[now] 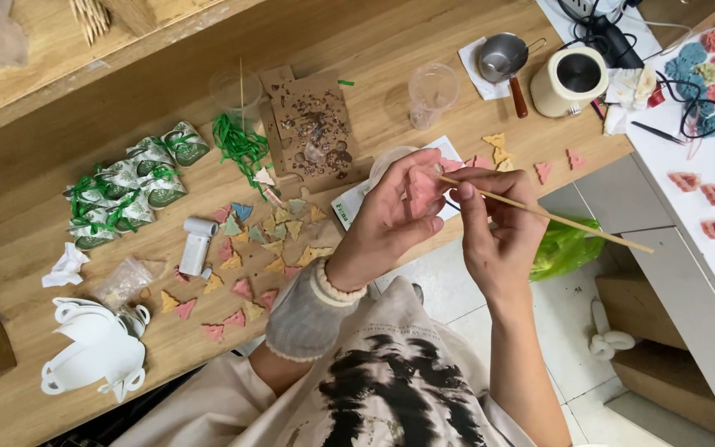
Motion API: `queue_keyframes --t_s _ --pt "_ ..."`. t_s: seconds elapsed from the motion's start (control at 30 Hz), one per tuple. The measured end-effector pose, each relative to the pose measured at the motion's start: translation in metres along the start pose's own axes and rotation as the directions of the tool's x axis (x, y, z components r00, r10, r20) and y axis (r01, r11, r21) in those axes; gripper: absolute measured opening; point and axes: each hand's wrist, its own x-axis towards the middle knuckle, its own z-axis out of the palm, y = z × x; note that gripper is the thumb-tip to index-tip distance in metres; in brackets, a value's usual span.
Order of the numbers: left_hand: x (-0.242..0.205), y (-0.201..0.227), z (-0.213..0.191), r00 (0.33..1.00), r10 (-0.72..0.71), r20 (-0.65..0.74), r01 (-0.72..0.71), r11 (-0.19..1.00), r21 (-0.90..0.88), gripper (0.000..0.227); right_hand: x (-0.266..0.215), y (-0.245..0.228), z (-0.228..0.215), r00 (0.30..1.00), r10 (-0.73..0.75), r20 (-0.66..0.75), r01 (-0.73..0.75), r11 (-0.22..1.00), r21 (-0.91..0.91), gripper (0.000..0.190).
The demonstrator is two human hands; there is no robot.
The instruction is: Manually detailing or smoothing small wax shapes for candle making using a brush and sculpting tools.
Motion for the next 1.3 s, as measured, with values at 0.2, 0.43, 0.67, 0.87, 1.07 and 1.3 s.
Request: queue_keyframes --t_s 0.2,0.43,0.67,0.87,1.07,1.3 --pt "0.002 0.005 -0.003 0.999 0.035 0.022 -0.036 0.996 0.077 0.060 0.003 -0.006 0.006 0.986 -0.162 0.044 0.167 0.946 -0.276 0.010" --pt "0.006 0.004 -0.005 0.999 0.048 0.005 -0.048 0.983 0.175 0.062 0.010 -0.010 0.011 0.985 -0.166 0.042 0.170 0.923 -0.346 0.012" --pt "0.017 0.013 -0.010 1.000 0.001 -0.019 0.003 0.984 0.177 0.065 0.024 -0.010 0.017 0.992 -0.122 0.016 0.121 0.938 -0.325 0.013" --pt "0.023 0.007 -0.021 1.000 0.015 -0.007 -0.014 0.985 0.174 0.063 0.031 -0.003 0.018 0.983 -0.176 0.049 0.182 0.932 -0.313 0.012" --pt "0.023 0.005 -0.016 1.000 0.018 -0.012 -0.016 0.986 0.166 0.065 0.029 -0.002 0.018 0.986 -0.162 0.026 0.158 0.895 -0.416 0.014" --pt "0.025 0.004 -0.014 0.997 0.073 -0.039 -0.057 0.946 0.320 0.063 0.020 0.017 0.013 0.997 -0.044 -0.061 0.039 0.996 -0.079 0.010"
